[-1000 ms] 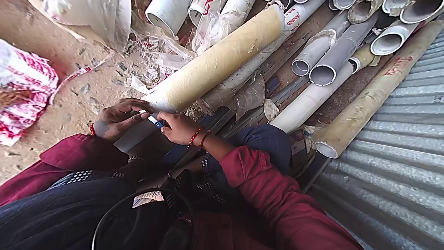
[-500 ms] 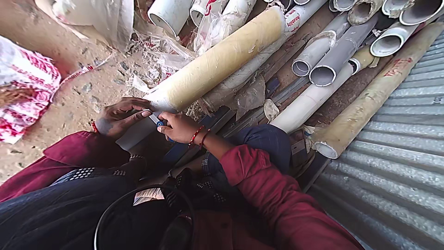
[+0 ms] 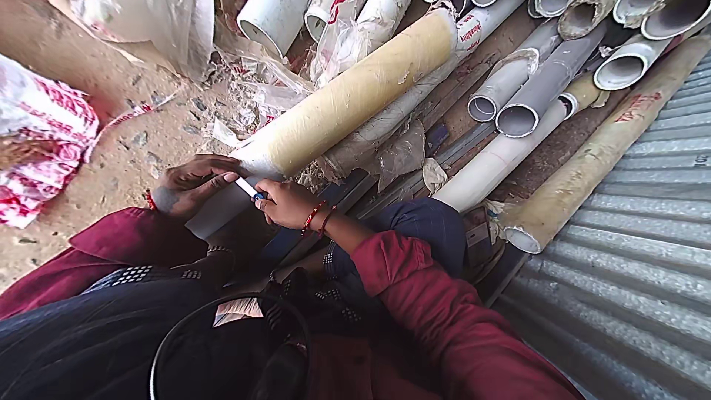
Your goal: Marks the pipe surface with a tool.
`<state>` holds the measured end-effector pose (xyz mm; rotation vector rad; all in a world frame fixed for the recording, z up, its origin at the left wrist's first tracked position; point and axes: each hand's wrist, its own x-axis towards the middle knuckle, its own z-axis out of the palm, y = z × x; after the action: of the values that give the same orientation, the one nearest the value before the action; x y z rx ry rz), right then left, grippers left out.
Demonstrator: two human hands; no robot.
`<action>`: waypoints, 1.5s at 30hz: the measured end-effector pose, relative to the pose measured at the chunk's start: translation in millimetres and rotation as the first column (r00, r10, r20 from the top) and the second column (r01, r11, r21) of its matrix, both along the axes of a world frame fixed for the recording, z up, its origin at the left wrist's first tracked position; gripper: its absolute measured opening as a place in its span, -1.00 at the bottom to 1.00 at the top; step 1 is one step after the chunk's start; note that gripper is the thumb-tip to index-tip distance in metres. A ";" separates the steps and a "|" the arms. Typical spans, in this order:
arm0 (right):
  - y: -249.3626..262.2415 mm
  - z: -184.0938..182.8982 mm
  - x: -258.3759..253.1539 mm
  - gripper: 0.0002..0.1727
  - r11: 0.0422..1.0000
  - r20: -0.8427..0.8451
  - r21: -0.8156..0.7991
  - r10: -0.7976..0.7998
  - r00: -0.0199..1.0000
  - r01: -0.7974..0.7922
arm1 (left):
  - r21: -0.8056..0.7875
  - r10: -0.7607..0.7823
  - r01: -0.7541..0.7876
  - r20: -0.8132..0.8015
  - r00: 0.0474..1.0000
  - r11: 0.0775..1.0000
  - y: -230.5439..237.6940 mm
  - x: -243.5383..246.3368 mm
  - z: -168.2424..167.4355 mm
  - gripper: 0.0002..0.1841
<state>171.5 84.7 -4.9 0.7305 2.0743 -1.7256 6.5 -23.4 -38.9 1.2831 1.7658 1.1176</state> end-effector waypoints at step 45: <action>2.8 9.1 -1.5 -0.64 0.978 0.094 0.201 0.028 0.995 -0.046 | -0.067 0.096 -0.091 0.077 0.992 0.994 3.2 12.0 21.8 -0.72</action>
<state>170.0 87.5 4.1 0.8078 2.2079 -1.4473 18.5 -20.2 -17.1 1.1129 1.8031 1.1395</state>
